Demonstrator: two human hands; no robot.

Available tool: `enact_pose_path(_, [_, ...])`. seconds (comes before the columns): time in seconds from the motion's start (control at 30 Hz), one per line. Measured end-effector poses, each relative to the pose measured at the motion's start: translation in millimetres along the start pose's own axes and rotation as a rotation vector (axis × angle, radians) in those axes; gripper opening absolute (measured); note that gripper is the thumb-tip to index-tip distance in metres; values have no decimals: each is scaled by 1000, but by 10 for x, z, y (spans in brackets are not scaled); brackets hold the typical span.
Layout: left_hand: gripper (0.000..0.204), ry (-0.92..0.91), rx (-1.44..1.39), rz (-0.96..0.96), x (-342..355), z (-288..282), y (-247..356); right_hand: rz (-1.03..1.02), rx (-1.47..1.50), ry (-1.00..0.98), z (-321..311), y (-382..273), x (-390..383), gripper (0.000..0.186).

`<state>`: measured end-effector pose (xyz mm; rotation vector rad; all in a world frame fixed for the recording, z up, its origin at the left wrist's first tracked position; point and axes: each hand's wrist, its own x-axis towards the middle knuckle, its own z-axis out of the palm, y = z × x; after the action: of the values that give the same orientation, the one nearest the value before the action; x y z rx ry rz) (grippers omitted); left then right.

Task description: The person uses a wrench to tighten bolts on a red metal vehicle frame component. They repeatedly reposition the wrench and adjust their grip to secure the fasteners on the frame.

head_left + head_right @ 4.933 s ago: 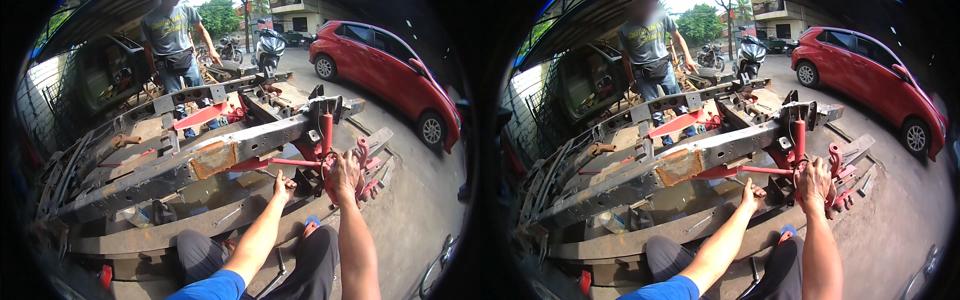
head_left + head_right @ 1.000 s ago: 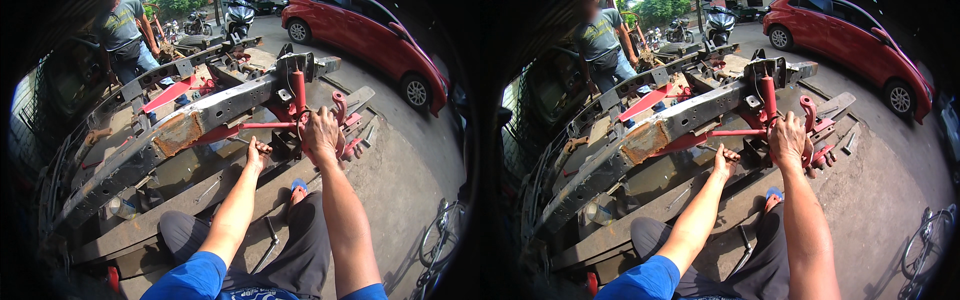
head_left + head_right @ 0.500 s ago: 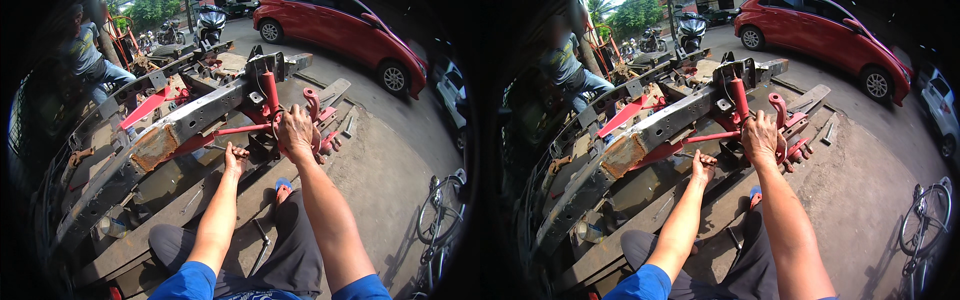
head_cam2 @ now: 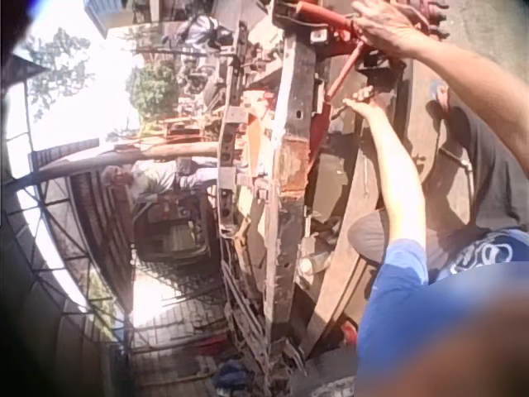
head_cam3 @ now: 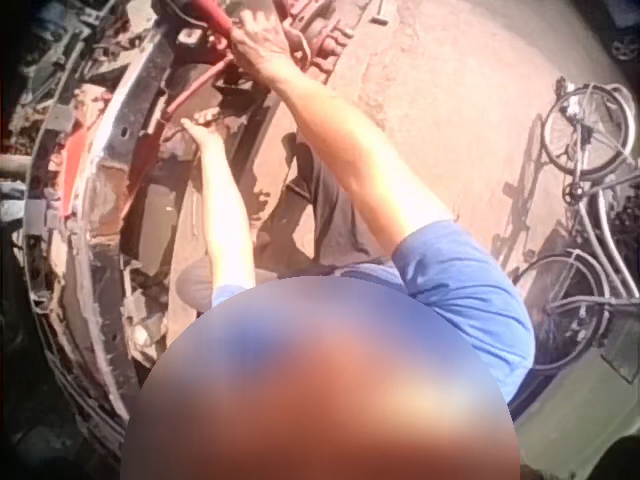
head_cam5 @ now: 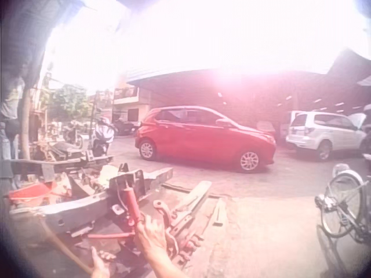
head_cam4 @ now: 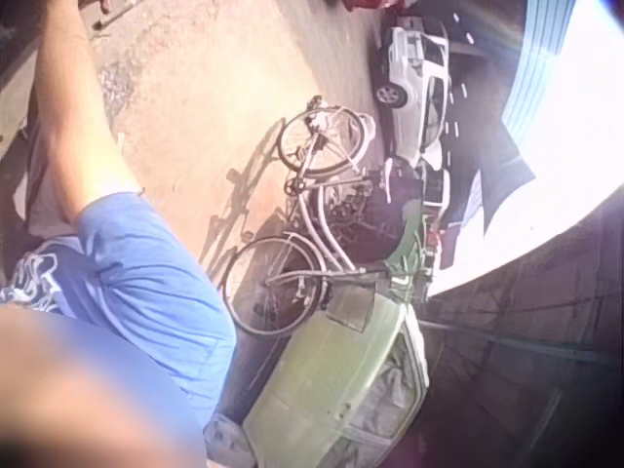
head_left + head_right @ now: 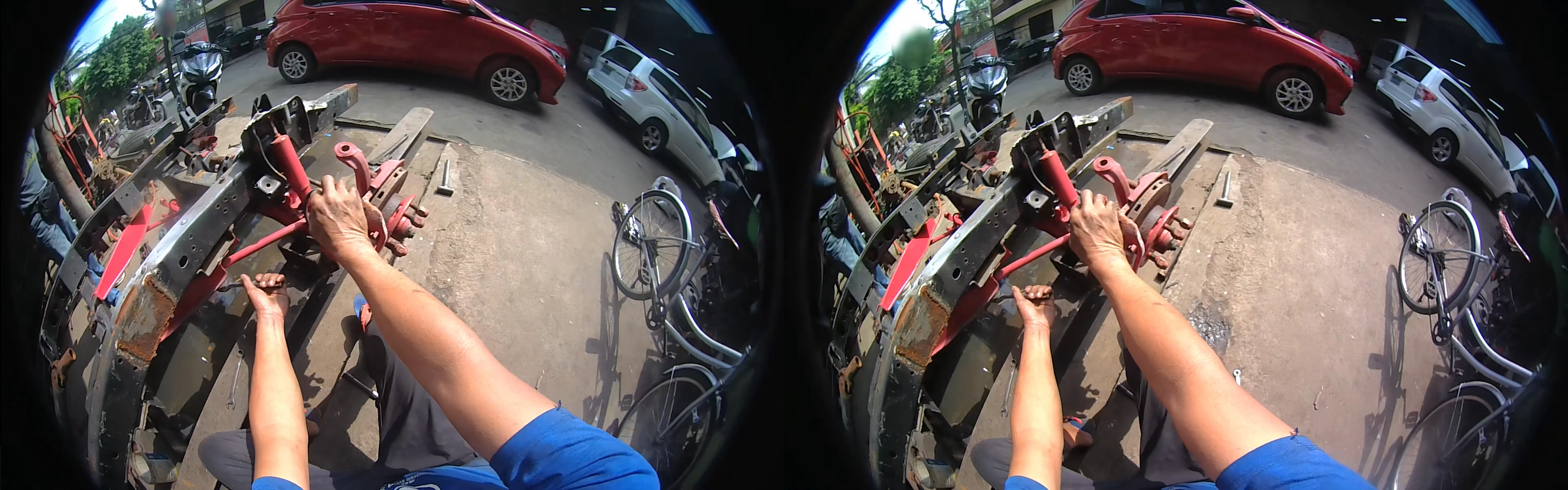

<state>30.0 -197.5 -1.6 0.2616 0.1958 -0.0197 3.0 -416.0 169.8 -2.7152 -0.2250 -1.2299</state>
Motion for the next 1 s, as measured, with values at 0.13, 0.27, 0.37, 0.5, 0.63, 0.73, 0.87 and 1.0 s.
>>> enact_pose_path(0.13, [49, -65, 50, -37, 15, 10, 15, 5, -29, -34, -32, 0, -4, 16])
enact_pose_path(0.27, [46, -20, 66, -17, 58, -7, 17, 18, -33, -52, -40, -36, 7, 17])
enact_pose_path(0.37, [46, 7, 55, -3, 43, -16, -12, -19, -63, -64, -57, -57, -2, 18])
enact_pose_path(0.5, [44, 28, 17, 7, -14, 40, -51, -23, -103, -87, -92, -94, 6, 21])
enact_pose_path(0.63, [44, 50, 16, -3, -47, 73, -52, -18, -116, -74, -104, -133, 26, 19])
enact_pose_path(0.73, [44, 4, -10, -13, -40, 58, -52, -9, -109, -76, -103, -152, 36, 20])
enact_pose_path(0.87, [43, 3, -19, -11, -1, 30, -54, 2, -115, -105, -89, -155, 44, 22])
enact_pose_path(1.0, [44, 70, -13, -26, 26, 54, -60, 1, -149, -93, -61, -133, 38, 21])
